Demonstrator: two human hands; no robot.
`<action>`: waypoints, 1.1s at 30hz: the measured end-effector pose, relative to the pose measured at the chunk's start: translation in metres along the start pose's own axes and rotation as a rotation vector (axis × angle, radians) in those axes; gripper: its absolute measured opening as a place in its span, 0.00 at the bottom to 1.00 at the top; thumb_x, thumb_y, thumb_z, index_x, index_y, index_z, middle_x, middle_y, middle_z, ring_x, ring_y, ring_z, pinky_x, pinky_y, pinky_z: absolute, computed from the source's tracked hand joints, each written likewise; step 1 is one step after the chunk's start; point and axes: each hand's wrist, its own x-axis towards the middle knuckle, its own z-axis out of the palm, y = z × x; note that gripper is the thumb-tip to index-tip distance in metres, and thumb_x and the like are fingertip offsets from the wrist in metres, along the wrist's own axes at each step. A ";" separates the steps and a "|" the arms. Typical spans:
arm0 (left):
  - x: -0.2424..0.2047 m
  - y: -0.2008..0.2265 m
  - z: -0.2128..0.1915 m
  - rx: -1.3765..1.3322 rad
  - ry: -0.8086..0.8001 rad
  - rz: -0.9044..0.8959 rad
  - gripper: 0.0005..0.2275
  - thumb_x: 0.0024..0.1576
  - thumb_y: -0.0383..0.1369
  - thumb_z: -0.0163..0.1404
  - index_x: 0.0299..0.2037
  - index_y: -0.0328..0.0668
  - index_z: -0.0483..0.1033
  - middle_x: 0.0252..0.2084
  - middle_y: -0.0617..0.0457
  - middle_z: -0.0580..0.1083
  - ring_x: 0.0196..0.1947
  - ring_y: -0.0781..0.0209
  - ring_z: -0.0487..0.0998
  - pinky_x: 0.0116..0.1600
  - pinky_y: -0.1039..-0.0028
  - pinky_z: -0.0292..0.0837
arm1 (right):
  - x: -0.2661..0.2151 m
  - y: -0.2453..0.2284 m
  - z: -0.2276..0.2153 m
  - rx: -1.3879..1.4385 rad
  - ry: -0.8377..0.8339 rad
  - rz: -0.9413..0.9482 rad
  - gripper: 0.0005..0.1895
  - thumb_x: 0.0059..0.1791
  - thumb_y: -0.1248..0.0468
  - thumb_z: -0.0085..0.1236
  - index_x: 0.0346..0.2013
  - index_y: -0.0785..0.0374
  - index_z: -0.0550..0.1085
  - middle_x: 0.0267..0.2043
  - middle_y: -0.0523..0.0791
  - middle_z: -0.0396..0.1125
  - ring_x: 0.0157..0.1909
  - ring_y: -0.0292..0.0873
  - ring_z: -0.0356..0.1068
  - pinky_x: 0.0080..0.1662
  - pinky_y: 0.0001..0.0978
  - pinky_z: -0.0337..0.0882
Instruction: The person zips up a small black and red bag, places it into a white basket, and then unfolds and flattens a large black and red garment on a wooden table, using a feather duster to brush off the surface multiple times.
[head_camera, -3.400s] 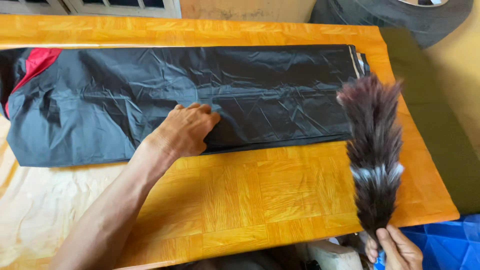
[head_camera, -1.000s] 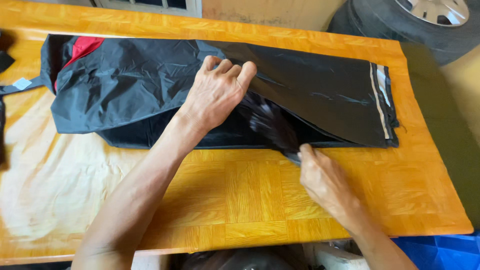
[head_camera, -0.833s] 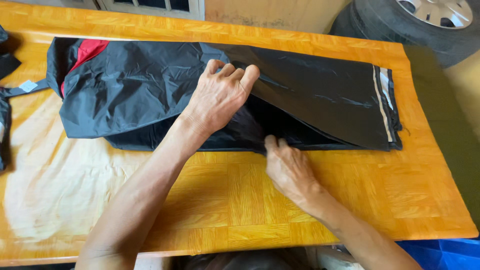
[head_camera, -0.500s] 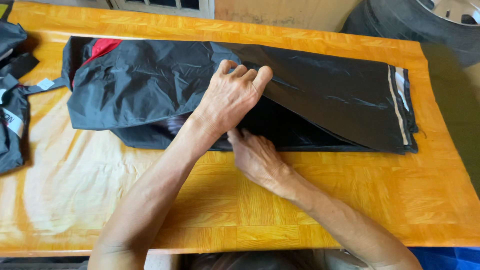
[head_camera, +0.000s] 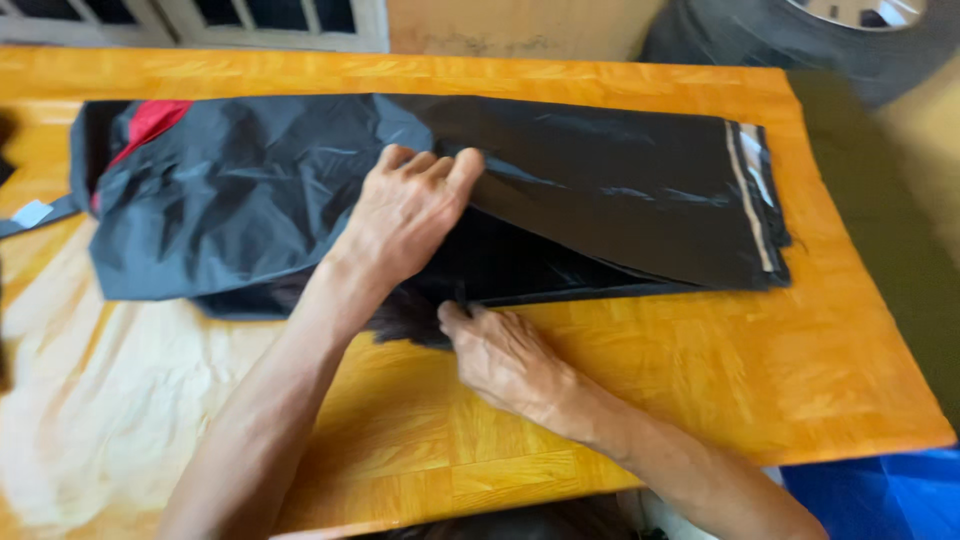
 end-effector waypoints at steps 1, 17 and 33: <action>-0.001 -0.002 -0.001 -0.002 -0.044 0.018 0.05 0.57 0.31 0.49 0.39 0.53 0.66 0.24 0.62 0.71 0.28 0.64 0.77 0.47 0.73 0.70 | -0.012 0.016 -0.004 -0.013 0.013 0.069 0.19 0.51 0.64 0.33 0.48 0.62 0.72 0.39 0.59 0.73 0.46 0.65 0.76 0.46 0.59 0.76; 0.001 0.026 -0.019 -0.257 -1.155 -0.177 0.12 0.50 0.29 0.46 0.44 0.50 0.63 0.41 0.50 0.79 0.44 0.39 0.81 0.55 0.52 0.71 | -0.224 0.328 -0.013 -0.467 0.601 1.126 0.10 0.55 0.65 0.45 0.46 0.66 0.72 0.38 0.64 0.74 0.43 0.72 0.75 0.43 0.64 0.73; -0.090 0.014 0.011 -0.188 -0.603 -0.382 0.31 0.62 0.58 0.38 0.73 0.53 0.59 0.75 0.42 0.58 0.75 0.32 0.52 0.61 0.19 0.49 | -0.063 0.192 -0.058 -0.560 0.807 0.025 0.29 0.55 0.48 0.56 0.63 0.65 0.73 0.64 0.60 0.60 0.61 0.59 0.63 0.54 0.58 0.64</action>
